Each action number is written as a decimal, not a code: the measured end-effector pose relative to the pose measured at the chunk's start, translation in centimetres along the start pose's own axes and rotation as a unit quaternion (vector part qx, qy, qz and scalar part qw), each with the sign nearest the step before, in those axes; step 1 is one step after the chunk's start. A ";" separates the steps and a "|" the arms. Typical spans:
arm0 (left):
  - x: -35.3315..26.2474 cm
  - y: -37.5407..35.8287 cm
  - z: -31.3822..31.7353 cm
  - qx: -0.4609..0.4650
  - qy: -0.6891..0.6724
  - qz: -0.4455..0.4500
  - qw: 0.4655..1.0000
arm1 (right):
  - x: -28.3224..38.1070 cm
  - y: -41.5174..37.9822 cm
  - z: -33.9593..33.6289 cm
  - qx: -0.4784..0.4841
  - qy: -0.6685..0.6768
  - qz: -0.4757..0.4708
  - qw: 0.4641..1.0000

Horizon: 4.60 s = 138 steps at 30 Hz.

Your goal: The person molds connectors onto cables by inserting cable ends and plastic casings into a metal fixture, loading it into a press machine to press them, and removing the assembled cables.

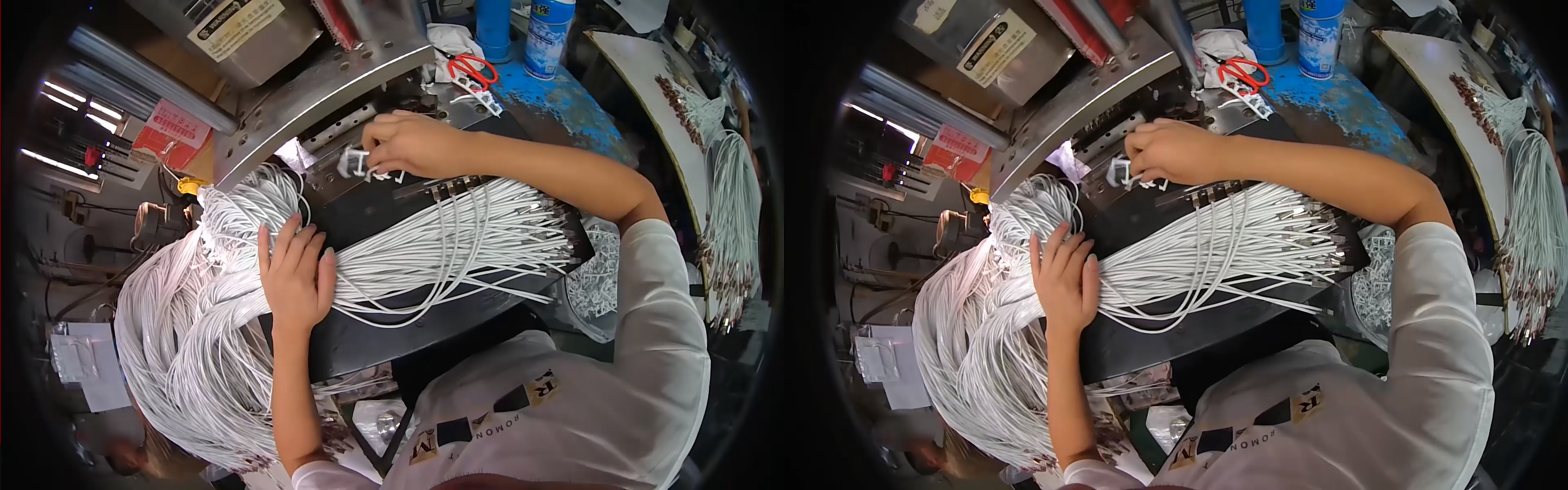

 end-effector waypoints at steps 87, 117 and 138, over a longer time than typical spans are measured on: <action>-5.2 -10.4 -4.4 0.212 -0.206 -0.073 0.953 | 17.9 -12.3 -3.6 0.062 -0.026 0.198 0.978; -4.7 -10.5 -5.1 0.169 -0.242 -0.122 0.947 | 18.2 -16.9 -4.4 0.143 -0.024 0.276 0.950; -4.3 8.4 6.3 0.368 -0.377 0.027 0.850 | 3.3 -5.7 -5.4 0.013 -0.153 0.219 0.964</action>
Point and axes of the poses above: each hand's wrist, its own y-axis towards the middle knuckle, its own z-axis out of the palm, x = y × z, the point moved 7 cm from there along y, towards the middle knuckle, and after that the axes turned 11 degrees about y, right-handed, at the moved point
